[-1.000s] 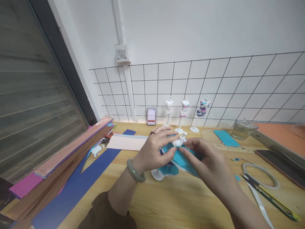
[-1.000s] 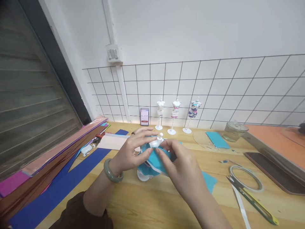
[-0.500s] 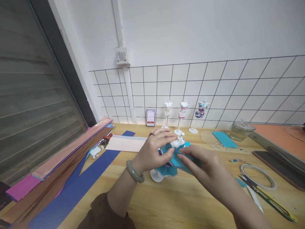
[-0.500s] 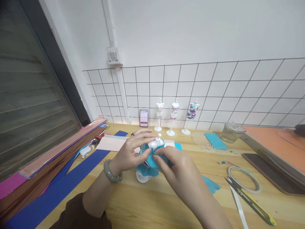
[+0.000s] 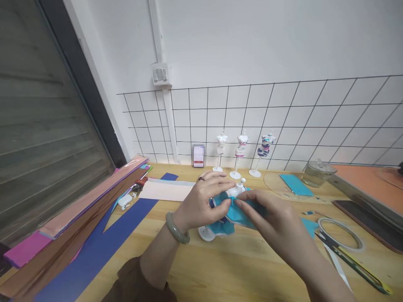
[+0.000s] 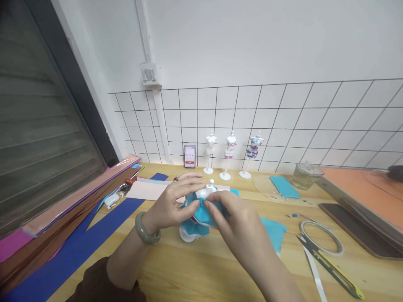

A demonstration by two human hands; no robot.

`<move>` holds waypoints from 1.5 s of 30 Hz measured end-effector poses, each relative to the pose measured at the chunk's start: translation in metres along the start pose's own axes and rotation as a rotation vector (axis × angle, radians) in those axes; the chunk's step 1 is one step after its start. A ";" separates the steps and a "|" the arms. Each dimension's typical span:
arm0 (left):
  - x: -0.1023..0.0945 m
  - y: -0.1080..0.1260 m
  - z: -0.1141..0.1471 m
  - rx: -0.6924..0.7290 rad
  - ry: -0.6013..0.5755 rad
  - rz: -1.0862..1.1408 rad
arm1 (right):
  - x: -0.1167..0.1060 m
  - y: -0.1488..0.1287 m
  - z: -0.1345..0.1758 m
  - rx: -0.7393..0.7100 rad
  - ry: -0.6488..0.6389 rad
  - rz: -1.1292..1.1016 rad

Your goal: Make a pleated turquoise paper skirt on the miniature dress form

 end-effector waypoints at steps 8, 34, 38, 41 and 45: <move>0.000 0.000 0.001 0.003 0.008 0.012 | -0.004 -0.002 -0.003 -0.011 0.052 0.019; 0.001 -0.006 0.003 -0.061 -0.015 0.063 | -0.001 0.008 -0.004 0.038 0.065 0.016; 0.000 -0.006 0.002 -0.042 -0.018 0.046 | 0.000 0.007 -0.003 0.047 0.033 0.003; 0.000 -0.006 0.002 -0.034 -0.011 0.028 | -0.003 0.007 -0.003 0.047 0.047 0.009; -0.002 -0.006 0.001 -0.037 0.015 0.014 | -0.007 0.008 -0.003 0.043 0.036 0.023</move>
Point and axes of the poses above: each hand's wrist, its own z-axis away from the middle knuckle, its own x-axis out of the palm, y = z × x, the point moved 9 cm from there along -z, towards the middle knuckle, and after that the axes turned 13 degrees about y, right-handed, at the moved point
